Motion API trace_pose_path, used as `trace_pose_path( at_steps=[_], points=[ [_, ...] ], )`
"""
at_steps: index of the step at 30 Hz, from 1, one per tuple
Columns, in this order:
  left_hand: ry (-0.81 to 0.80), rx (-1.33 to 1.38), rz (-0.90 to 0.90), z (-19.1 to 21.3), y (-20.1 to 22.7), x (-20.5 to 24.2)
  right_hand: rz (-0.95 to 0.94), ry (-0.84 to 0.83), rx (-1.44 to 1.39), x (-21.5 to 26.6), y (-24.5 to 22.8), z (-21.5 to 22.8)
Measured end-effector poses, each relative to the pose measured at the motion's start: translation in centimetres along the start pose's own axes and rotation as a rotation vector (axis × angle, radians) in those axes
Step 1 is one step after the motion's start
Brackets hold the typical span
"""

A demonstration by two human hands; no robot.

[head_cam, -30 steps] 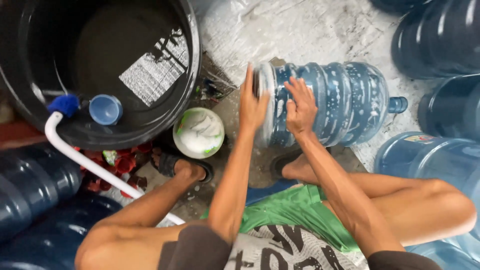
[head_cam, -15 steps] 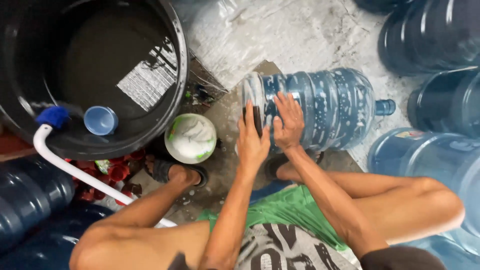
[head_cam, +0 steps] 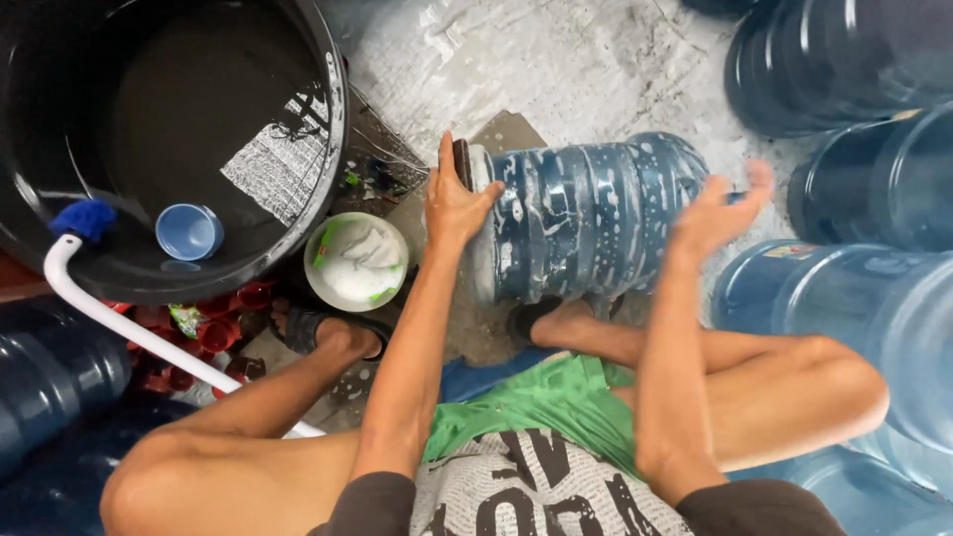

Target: The person sits on the floor and scrubs the exterior of a large blue water jug with a soapy sponge. They rotate the jug to clean different sides, repeatedly dipping the sponge into a small bucket of soapy water to maintain suds.

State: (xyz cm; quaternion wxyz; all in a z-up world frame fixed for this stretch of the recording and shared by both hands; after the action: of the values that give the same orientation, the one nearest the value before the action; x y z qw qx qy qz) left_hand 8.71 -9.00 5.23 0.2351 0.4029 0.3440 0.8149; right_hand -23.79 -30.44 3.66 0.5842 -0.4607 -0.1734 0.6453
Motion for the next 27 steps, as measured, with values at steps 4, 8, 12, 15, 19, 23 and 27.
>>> trace_pose_path(
  at_steps=[4,8,12,15,19,23,27],
  points=[
    [0.03,0.021,-0.045,0.4,-0.1,0.5,-1.049,-0.216,-0.113,-1.2,22.0,-0.2],
    [-0.014,0.138,-0.093,0.6,0.6,2.2,-1.295,-0.412,-0.504,0.2,26.5,-4.8],
    [0.035,0.274,0.051,-0.2,-2.9,2.4,-1.195,-0.217,-0.458,0.8,20.9,-4.0],
    [0.125,0.393,0.117,0.5,-1.8,5.0,-1.218,-0.091,-0.688,0.7,10.6,-3.4],
    [0.239,0.448,0.002,-0.6,-3.0,5.7,-1.128,-0.153,-1.225,-1.0,18.4,-6.8],
    [0.216,0.274,-0.012,-3.9,-6.0,7.1,-1.215,-0.422,-0.445,-3.4,24.3,-7.4],
    [0.278,0.203,-0.158,-6.1,-8.1,8.1,0.33,-0.218,-0.128,-3.9,-1.2,-4.3]
  ],
)
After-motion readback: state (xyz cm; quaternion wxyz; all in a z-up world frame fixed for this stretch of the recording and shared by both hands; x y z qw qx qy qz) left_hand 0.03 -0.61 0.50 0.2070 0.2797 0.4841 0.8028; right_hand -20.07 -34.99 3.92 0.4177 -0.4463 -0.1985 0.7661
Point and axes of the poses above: each hand's wrist, its own x-axis away from the middle knuckle, its own z-axis out of the back of the hand, y = z × x, the point moved 6 cm from there along -x, towards the middle knuckle, and after that the axes turned 9 degrees about -y, right-handed, at the moved point
